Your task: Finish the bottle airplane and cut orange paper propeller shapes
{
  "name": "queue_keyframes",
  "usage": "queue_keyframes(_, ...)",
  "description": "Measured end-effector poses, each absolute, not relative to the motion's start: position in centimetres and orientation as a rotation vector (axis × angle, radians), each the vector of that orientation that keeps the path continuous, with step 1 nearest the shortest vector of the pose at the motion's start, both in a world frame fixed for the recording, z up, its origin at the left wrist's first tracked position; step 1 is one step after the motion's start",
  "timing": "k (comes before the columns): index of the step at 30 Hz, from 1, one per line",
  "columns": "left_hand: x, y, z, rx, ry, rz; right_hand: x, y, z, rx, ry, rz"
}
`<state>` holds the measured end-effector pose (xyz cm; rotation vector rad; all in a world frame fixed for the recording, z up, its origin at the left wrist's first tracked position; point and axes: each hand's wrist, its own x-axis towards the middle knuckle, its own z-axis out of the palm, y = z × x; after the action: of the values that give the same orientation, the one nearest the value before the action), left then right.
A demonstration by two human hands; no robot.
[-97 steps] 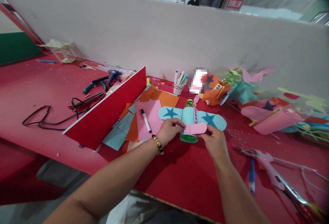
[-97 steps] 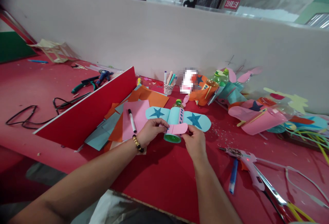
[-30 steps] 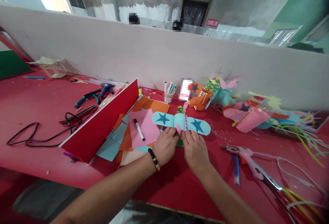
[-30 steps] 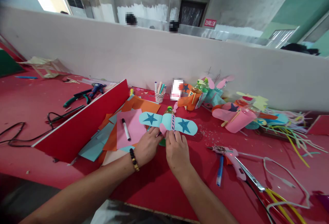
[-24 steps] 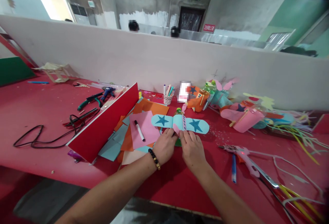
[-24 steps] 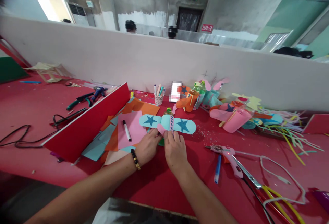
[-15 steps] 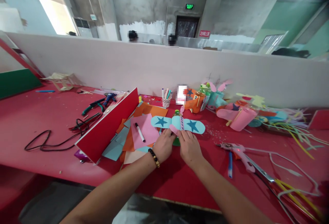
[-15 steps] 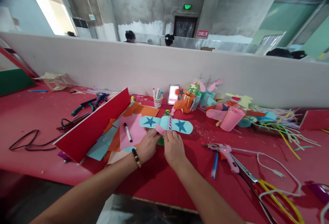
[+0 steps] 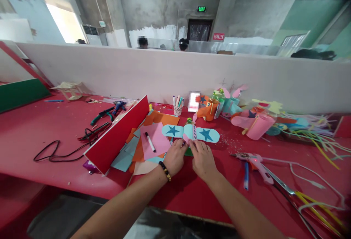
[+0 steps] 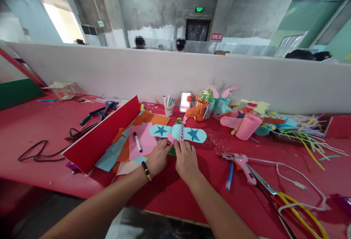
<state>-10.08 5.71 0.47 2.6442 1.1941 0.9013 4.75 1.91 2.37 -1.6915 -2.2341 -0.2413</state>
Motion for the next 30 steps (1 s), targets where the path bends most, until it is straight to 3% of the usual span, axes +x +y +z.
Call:
queue_keyframes(7, -11.0, 6.3, 0.9, 2.363, 1.190, 1.082, 6.8, 2.4, 0.3, -1.490, -1.823, 0.105)
queue_keyframes(16, -11.8, 7.1, 0.4, 1.812, 1.217, 0.983, 7.2, 3.0, 0.1, -1.279, -1.099, 1.030)
queue_keyframes(30, -10.8, 7.8, -0.9, 1.379, 1.034, 1.113, 5.3, 4.1, -0.1, -1.176, -0.981, 1.133)
